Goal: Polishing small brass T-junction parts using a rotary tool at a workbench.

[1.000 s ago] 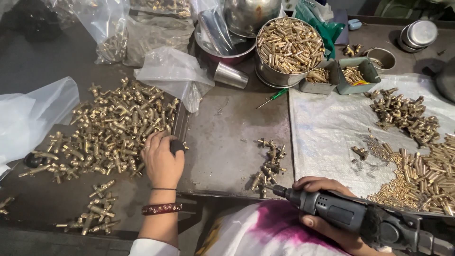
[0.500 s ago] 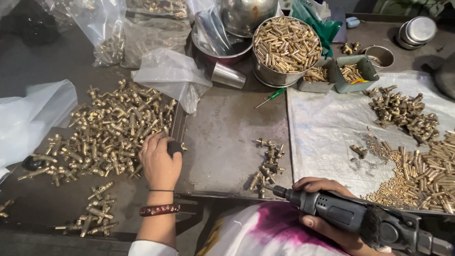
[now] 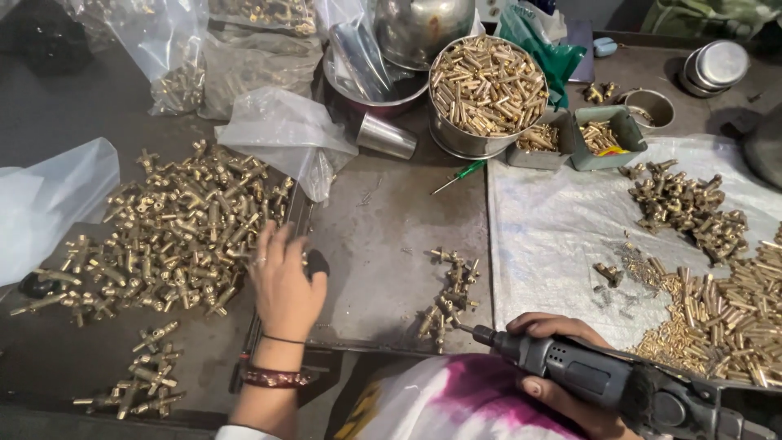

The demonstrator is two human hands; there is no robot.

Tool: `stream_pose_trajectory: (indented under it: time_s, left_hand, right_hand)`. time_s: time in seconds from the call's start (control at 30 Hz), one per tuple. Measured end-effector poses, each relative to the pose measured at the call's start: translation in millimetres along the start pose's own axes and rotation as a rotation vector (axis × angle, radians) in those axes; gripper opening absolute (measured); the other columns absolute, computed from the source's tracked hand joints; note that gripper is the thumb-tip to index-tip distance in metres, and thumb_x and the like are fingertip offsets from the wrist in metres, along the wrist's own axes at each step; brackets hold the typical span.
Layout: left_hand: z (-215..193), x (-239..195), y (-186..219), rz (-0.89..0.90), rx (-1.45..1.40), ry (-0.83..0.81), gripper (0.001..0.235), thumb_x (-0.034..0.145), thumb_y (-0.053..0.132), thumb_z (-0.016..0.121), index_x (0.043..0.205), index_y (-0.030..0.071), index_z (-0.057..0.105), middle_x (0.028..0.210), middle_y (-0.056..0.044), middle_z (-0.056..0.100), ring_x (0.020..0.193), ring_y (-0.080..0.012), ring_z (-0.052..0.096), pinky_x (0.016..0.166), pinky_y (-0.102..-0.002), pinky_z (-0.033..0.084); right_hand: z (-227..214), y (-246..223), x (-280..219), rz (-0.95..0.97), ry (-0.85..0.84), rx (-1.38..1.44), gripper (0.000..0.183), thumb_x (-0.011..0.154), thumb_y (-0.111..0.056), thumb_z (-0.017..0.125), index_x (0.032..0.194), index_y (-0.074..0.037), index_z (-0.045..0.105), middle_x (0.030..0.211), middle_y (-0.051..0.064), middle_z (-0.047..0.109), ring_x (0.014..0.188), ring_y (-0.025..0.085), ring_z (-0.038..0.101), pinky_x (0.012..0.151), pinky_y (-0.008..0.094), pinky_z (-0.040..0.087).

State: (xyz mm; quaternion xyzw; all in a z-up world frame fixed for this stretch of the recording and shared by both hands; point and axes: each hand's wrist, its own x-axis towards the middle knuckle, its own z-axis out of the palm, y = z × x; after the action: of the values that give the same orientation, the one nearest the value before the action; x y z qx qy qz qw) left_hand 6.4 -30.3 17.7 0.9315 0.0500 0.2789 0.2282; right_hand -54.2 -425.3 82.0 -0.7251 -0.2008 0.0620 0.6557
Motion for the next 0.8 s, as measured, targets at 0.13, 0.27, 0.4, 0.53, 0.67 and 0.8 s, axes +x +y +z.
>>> stream_pose_trajectory:
  time_s: [0.13,0.27,0.4,0.53,0.67,0.8]
  left_hand:
    - [-13,34,-8,-0.033,0.269,-0.149,0.059,0.070,0.022,0.076,0.125,0.004,0.065,0.148,-0.016,0.049,0.150,-0.0335,0.028,0.121,-0.056,0.023]
    - [-15,50,-23,0.058,0.397,-0.236,0.075,0.069,0.028,0.082,0.137,0.005,0.060,0.153,-0.016,0.044,0.152,-0.0346,0.022,0.120,-0.056,0.021]
    - [-9,45,-6,-0.045,0.389,-0.283,0.074,0.069,0.028,0.082,0.136,0.005,0.059,0.154,-0.018,0.041,0.151,-0.0357,0.020,0.120,-0.056,0.020]
    - [27,14,34,-0.006,0.148,-0.296,0.070,0.065,0.016,0.076,0.132,0.001,0.058,0.149,-0.020,0.044,0.147,-0.0387,0.024,0.118,-0.056,0.022]
    - [83,-1,81,0.219,-0.243,-0.392,0.059,0.070,0.005,0.069,0.128,0.000,0.060,0.140,-0.019,0.056,0.139,-0.0347,0.045,0.118,-0.044,0.034]
    - [141,-6,79,0.277,-0.267,-0.509,0.057,0.071,0.005,0.069,0.127,0.001,0.062,0.133,-0.017,0.059,0.133,-0.0345,0.049,0.113,-0.044,0.038]
  right_hand:
    - [-4,6,7,-0.030,-0.042,-0.054,0.051,0.079,0.000,0.081,0.124,-0.005,0.059,0.132,0.019,0.064,0.129,0.031,0.061,0.110,0.045,0.046]
    - [-4,12,11,-0.008,-0.055,-0.028,0.051,0.079,0.001,0.080,0.125,-0.005,0.059,0.133,0.018,0.065,0.127,0.030,0.062,0.108,0.043,0.047]
    - [-5,14,16,-0.023,-0.095,0.000,0.050,0.081,0.001,0.080,0.126,-0.005,0.058,0.134,0.019,0.064,0.129,0.030,0.060,0.109,0.044,0.048]
    - [2,11,21,-0.001,-0.078,0.003,0.051,0.080,0.001,0.081,0.126,-0.005,0.059,0.133,0.018,0.065,0.128,0.030,0.061,0.108,0.044,0.048]
    - [9,10,20,0.066,-0.059,0.024,0.051,0.078,0.002,0.082,0.123,-0.005,0.060,0.131,0.018,0.066,0.129,0.030,0.061,0.109,0.044,0.048]
    - [9,13,16,0.049,-0.039,0.004,0.052,0.078,0.001,0.083,0.124,-0.006,0.060,0.131,0.018,0.066,0.128,0.030,0.062,0.109,0.044,0.048]
